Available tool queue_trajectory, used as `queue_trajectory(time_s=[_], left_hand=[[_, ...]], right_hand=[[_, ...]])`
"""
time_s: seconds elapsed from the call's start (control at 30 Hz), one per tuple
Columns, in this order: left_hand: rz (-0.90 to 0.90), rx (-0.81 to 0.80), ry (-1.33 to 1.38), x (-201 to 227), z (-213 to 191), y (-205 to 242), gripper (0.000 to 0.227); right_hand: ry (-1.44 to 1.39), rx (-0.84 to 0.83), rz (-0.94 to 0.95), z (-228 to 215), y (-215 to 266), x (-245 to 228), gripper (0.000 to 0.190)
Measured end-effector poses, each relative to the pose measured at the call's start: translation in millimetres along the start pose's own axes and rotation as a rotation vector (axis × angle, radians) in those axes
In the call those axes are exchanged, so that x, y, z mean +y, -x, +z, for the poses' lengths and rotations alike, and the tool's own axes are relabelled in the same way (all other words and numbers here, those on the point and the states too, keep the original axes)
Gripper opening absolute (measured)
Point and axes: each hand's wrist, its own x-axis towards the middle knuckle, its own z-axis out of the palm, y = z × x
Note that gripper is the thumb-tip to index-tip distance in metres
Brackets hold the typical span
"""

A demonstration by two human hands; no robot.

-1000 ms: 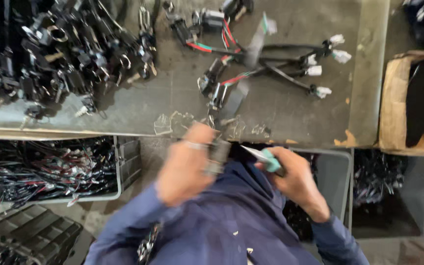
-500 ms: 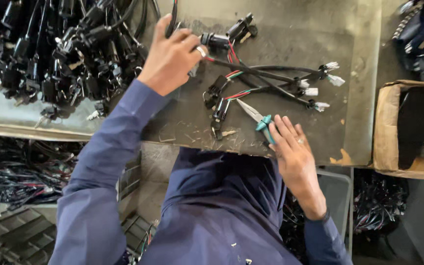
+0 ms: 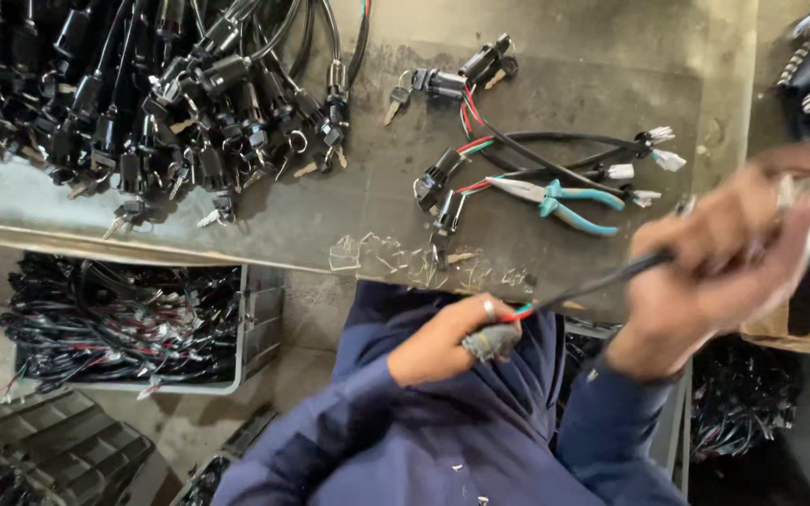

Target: The person strips the outer insulation from multiple black wires using pliers, then places the stripped wires into a pile on the table. The person repeatedly picks up wires, strips them, and adds them to the pile.

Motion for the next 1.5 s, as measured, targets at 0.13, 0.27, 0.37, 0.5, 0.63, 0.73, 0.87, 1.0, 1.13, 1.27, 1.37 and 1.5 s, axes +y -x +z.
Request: queue_trajectory(time_s=[0.13,0.27,0.37,0.5,0.63,0.73,0.87,1.0,1.13,1.27,1.37,1.5], left_hand=[[0.286,0.042,-0.343,13.3,10.8,-1.3,0.022],[0.382,-0.004,-0.324,28.8,15.5,4.0,0.034],[0.514,0.013,-0.383,21.8,16.9,0.5,0.030],[0.334,-0.017,-0.417,9.0,22.3,-0.6,0.025],[0.302,-0.058,-0.451,20.2,18.5,-1.8,0.025],[0.365,-0.019,-0.295,38.9,18.6,-13.4,0.031],[0.452,0.028,-0.503,50.6,21.7,-26.8,0.029],[0.583,0.070,-0.664,39.2,17.9,-21.5,0.029],[0.539,0.052,-0.669,20.7,11.3,-7.1,0.033],[0.194,-0.007,-0.404,19.0,15.9,-1.4,0.029],[0.324,-0.020,-0.429,28.1,16.7,-6.7,0.033],[0.356,0.075,-0.220,43.8,23.1,-17.8,0.031]], right_hand=[[0.104,-0.048,0.004,-9.5,32.3,13.7,0.036],[0.568,-0.284,0.065,-5.1,37.5,3.7,0.037],[0.602,-0.120,-0.242,7.0,40.9,-20.2,0.038],[0.550,-0.064,-0.321,1.4,36.2,-41.2,0.043],[0.538,-0.037,-0.364,-11.7,33.7,-27.7,0.044],[0.712,-0.006,-0.200,-7.7,33.0,-6.5,0.038],[0.999,-0.008,-0.238,1.1,38.0,9.4,0.043],[0.744,-0.032,-0.325,-5.4,34.8,-2.4,0.045],[0.692,0.001,-0.416,-17.9,32.0,-25.5,0.044],[0.420,0.013,-0.362,-15.9,21.9,-41.9,0.047],[0.267,0.066,-0.272,-12.5,16.9,-26.6,0.040],[0.852,-0.165,-0.063,-13.3,37.9,15.8,0.036]])
